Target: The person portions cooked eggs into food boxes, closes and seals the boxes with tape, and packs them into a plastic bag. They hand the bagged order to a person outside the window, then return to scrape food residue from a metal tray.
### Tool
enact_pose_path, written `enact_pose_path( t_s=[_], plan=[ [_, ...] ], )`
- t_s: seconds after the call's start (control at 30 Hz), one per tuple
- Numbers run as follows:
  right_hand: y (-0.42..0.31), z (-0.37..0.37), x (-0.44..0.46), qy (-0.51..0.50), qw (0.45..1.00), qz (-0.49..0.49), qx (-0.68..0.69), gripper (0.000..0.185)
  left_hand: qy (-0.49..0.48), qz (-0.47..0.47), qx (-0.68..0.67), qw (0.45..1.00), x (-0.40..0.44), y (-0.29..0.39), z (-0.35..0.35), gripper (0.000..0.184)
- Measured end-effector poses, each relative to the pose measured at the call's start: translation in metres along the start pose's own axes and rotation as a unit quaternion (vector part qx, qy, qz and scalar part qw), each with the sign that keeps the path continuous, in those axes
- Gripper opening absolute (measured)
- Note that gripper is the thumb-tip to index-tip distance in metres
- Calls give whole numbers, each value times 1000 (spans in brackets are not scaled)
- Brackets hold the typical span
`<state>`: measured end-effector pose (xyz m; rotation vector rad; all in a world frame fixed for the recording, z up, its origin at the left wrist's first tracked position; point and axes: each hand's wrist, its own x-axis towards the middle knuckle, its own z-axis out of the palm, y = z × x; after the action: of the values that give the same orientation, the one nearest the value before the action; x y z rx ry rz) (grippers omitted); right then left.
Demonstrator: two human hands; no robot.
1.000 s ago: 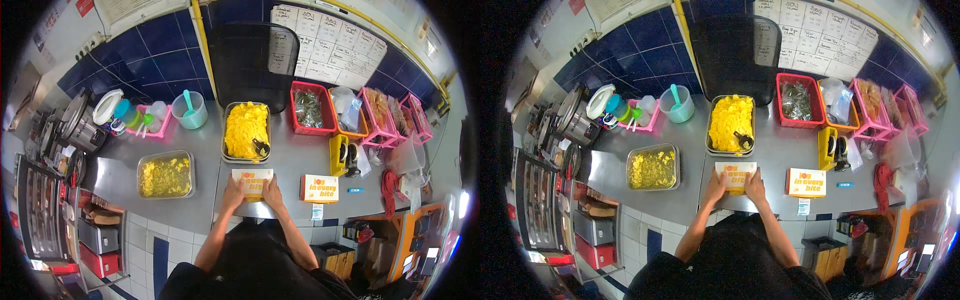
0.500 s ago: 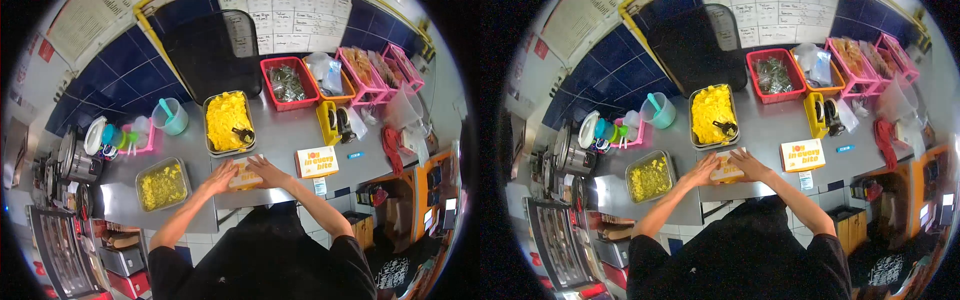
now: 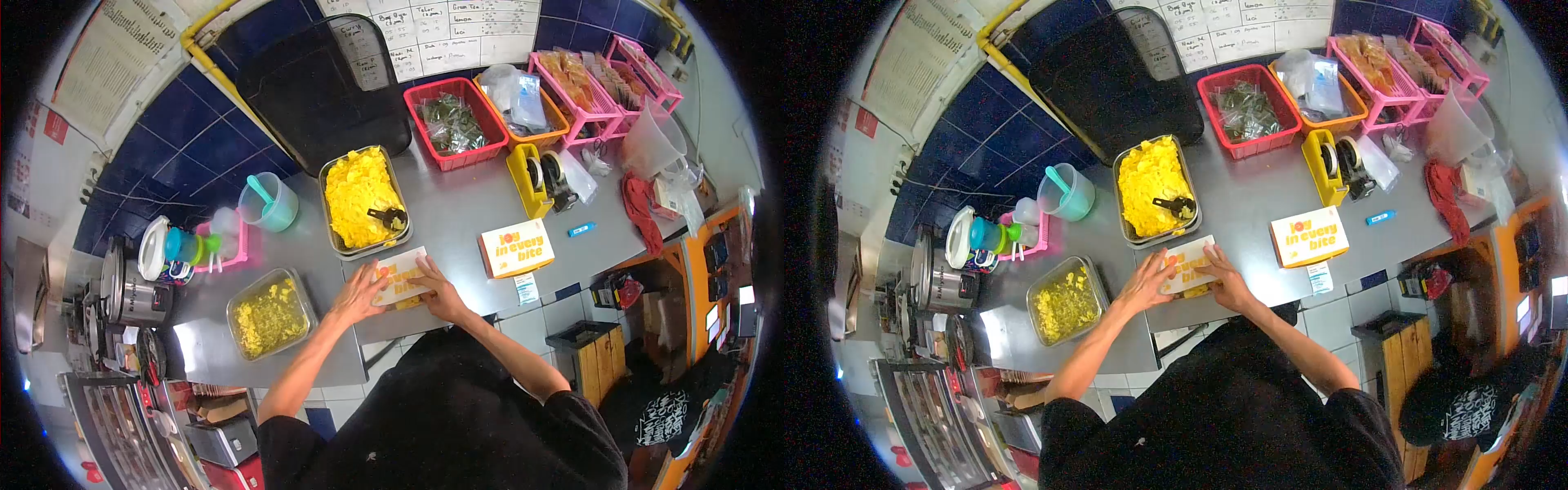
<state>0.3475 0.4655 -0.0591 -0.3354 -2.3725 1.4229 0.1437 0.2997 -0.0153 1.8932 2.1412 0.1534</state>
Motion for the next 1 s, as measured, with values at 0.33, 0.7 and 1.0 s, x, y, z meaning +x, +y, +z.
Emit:
enact_pose_path(
  t_s=[0.33,0.7,1.0],
  plan=[
    [14,44,-20,280,929,172,168,31,-12,17,-60,998,2,10,-16,43],
    [8,46,-48,29,944,-191,-267,47,-19,15,-55,998,4,4,-13,43],
    [2,34,-25,50,940,-213,-262,31,-45,0,-77,996,5,6,-20,42]
  ],
)
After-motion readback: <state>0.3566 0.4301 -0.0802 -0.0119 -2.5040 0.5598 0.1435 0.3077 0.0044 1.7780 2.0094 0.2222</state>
